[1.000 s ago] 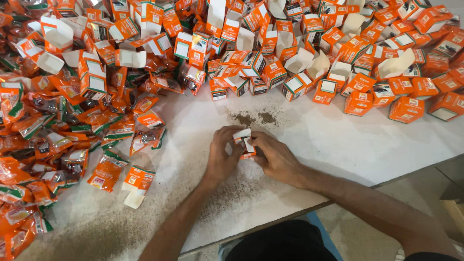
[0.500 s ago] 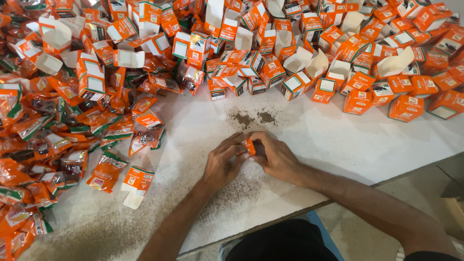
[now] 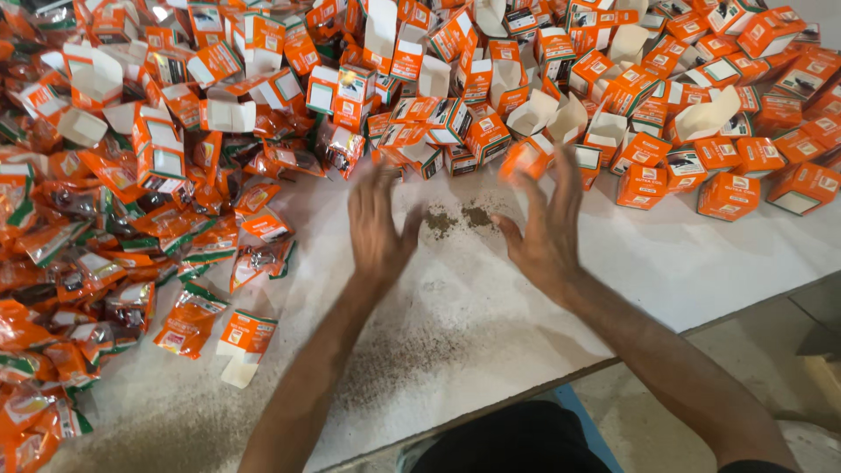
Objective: The person folds small orange cardboard cartons closed and inserts plastic sachet packets into them, working one box at a time at a table covered with piles of boxes and sachets. Finished boxes are set back onto the pile, and a cardboard shipping box is visible at the edge of the table.
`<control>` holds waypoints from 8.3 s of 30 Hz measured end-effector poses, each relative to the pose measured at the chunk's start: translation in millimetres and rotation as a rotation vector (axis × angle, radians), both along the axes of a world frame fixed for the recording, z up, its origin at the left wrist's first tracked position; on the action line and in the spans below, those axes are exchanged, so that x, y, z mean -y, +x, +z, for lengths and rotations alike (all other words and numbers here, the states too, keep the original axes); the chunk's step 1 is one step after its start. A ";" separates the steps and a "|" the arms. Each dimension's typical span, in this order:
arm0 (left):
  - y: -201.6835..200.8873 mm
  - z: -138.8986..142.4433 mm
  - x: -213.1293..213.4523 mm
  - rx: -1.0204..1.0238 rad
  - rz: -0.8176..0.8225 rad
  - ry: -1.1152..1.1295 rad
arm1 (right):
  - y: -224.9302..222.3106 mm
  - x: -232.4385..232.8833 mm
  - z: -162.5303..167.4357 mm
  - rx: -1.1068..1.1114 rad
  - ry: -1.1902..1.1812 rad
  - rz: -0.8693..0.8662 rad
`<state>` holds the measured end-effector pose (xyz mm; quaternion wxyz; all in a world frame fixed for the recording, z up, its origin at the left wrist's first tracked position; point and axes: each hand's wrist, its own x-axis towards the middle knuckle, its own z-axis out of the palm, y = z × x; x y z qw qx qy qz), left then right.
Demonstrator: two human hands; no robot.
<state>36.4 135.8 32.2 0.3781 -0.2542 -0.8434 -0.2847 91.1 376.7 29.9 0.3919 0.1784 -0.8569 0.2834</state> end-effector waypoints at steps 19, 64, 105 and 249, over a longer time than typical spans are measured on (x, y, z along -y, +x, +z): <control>63.7 -15.9 0.1 0.764 -0.268 0.306 | -2.8 30.5 -39.9 0.751 -0.626 0.873; 93.3 -6.6 16.3 -0.078 -0.293 -0.223 | 18.5 37.0 -19.7 0.709 -0.247 0.543; 54.4 -23.1 24.3 1.324 -0.531 1.003 | 27.8 43.7 -13.7 0.370 0.156 0.533; 83.4 -22.3 8.6 0.472 -0.433 0.358 | 32.6 42.0 -18.1 0.394 0.016 0.494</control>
